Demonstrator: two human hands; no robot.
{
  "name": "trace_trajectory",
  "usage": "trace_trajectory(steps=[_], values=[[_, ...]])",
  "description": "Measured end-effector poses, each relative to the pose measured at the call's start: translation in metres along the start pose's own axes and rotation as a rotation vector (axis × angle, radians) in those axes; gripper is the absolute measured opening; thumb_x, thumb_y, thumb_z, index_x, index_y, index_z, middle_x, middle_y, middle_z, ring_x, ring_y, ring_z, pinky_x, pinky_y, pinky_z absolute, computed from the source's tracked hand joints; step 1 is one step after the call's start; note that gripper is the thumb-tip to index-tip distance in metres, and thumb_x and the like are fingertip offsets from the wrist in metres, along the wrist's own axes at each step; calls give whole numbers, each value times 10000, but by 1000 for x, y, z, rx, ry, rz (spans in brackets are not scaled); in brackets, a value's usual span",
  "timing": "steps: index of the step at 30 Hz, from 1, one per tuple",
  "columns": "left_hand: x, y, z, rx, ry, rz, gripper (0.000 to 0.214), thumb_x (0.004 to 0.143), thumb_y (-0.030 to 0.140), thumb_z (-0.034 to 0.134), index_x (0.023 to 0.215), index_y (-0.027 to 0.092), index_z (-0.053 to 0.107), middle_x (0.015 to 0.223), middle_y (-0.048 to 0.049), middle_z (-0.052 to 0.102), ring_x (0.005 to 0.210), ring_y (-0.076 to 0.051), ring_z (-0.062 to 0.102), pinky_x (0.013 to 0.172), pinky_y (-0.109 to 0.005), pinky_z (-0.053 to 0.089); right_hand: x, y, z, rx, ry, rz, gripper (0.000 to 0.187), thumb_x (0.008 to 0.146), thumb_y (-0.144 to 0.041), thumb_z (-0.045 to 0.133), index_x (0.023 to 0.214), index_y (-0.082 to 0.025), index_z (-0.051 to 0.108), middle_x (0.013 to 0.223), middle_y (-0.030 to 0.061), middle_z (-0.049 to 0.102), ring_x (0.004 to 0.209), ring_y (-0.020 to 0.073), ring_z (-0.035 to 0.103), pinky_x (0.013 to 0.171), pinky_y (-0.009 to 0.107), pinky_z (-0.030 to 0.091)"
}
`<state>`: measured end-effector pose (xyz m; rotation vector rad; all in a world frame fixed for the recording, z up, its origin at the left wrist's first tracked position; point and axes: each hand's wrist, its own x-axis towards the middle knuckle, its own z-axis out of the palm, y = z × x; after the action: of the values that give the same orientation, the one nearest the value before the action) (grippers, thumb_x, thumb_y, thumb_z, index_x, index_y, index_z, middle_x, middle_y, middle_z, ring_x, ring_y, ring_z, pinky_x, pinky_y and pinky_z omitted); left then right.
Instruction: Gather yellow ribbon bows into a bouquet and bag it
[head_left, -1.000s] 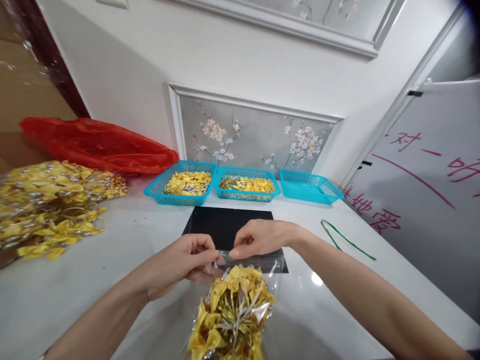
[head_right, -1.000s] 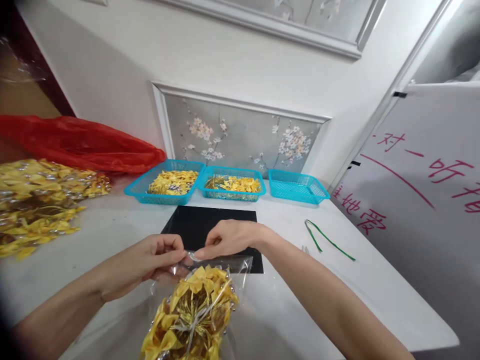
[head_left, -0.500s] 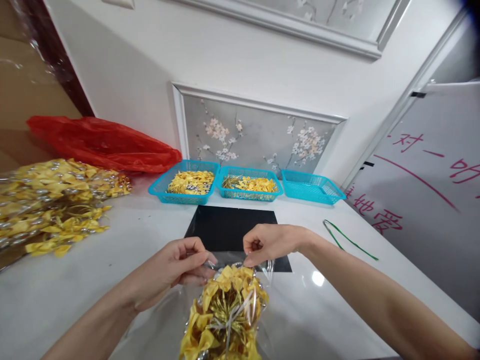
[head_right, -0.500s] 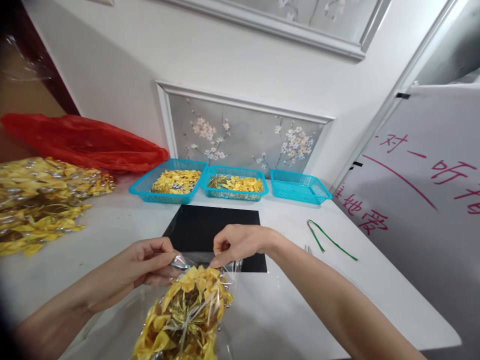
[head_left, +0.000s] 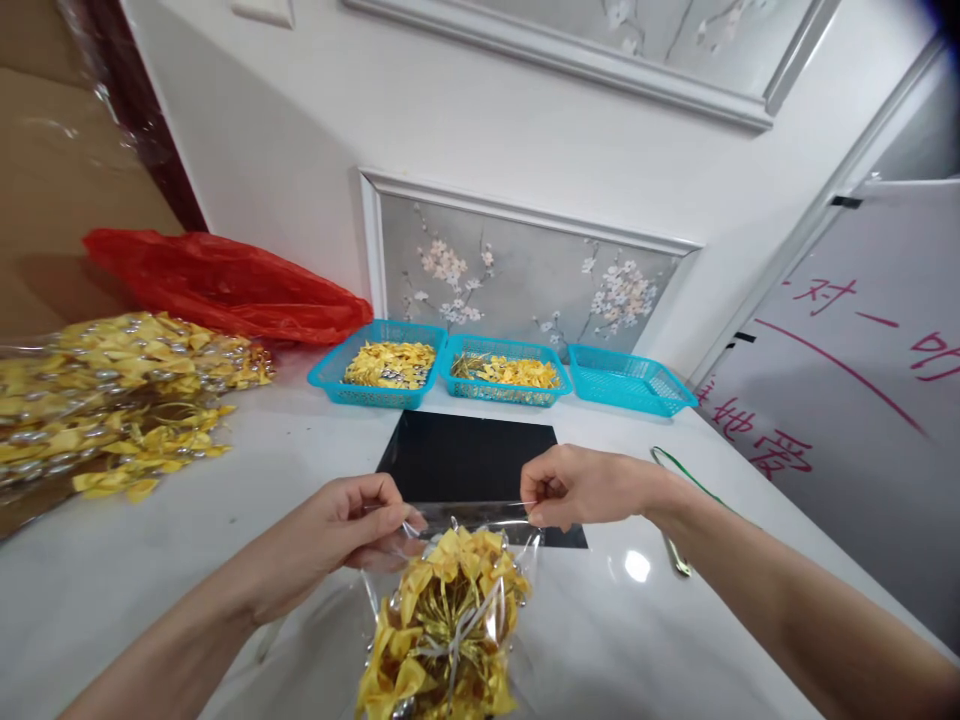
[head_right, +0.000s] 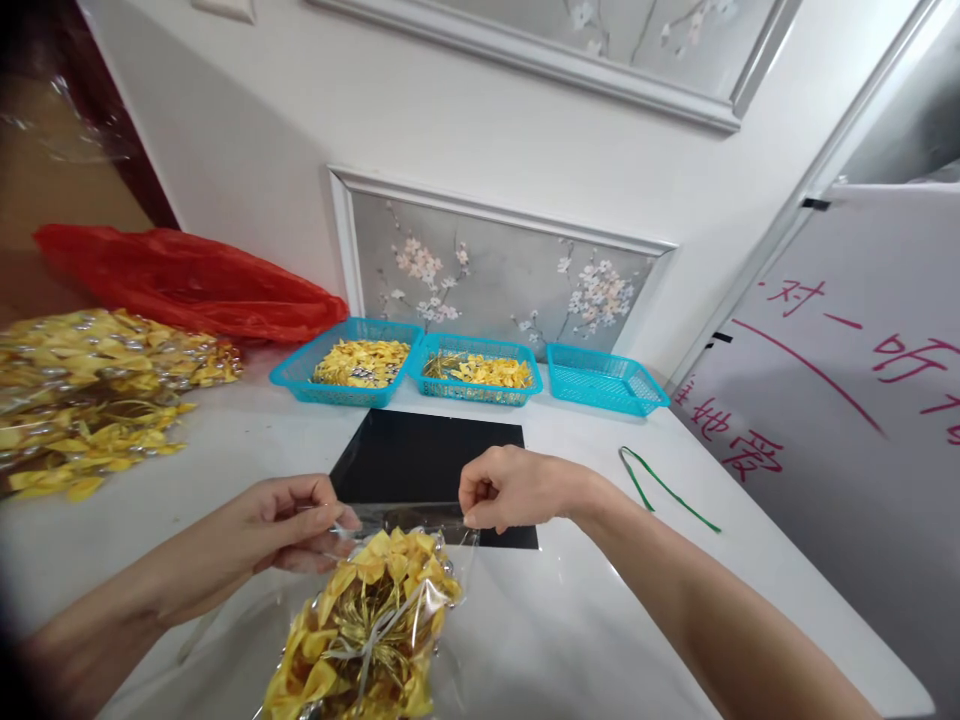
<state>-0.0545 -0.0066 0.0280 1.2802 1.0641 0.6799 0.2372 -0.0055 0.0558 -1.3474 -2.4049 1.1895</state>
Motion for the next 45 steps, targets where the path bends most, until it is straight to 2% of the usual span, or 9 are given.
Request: trace_trajectory(steps=[8,13,17,20,26,33,38,42,45], values=[[-7,6,8,3,-135,14,231,767,393,658,693,185,592,743,-29,683,715,-165,656,648,-287,509,0,-31,3,-152,107,-123,224,792,-350,636,939,-181,634,834,11,635,715,109,569,616,208,425],[-12,8,12,-25,-174,-1,247,794,404,633,698,186,568,736,-23,670,749,-183,665,678,-305,512,33,-57,39,-269,179,-224,193,837,-306,567,690,-190,609,612,-44,543,567,72,442,510,214,278],[-26,-2,0,-112,-48,11,306,867,475,499,863,193,619,978,-81,674,880,-225,656,768,-359,504,41,-56,53,-188,157,-216,142,815,-225,573,681,-189,604,619,-60,552,567,54,439,518,197,281],[-39,-19,-6,-148,35,81,232,834,392,593,994,225,612,1027,-68,660,973,-223,609,877,-369,454,39,-51,54,-135,155,-176,143,819,-235,564,692,-192,615,614,-66,558,557,50,436,511,186,294],[-43,-47,23,-227,81,74,107,773,289,683,827,199,661,810,1,621,782,-131,558,728,-237,419,39,-47,58,-118,179,-124,151,820,-224,567,681,-190,618,580,-69,550,533,53,431,502,192,298],[-36,-54,50,-665,288,-69,166,740,305,717,846,177,722,874,-42,682,823,-158,601,765,-267,463,27,-48,72,-304,486,-265,201,855,-171,581,1050,-217,596,987,19,624,895,159,555,765,294,414],[-33,-58,50,-747,345,-92,173,728,287,730,844,159,733,944,-64,703,871,-150,587,746,-230,476,27,-54,84,-440,618,-410,175,919,-125,475,965,-197,628,956,30,629,889,170,553,805,335,411],[-33,-58,51,-749,349,-56,126,750,287,710,812,179,718,928,-41,704,879,-155,605,760,-242,491,33,-46,74,-353,549,-309,263,870,-179,570,1130,-223,587,1042,32,623,947,176,559,835,333,419],[-35,-55,52,-773,303,-43,122,781,300,677,815,185,700,900,-39,709,861,-170,636,766,-267,501,38,-35,59,-133,280,-107,235,827,-260,609,1059,-219,622,870,1,647,750,127,570,660,250,438]])
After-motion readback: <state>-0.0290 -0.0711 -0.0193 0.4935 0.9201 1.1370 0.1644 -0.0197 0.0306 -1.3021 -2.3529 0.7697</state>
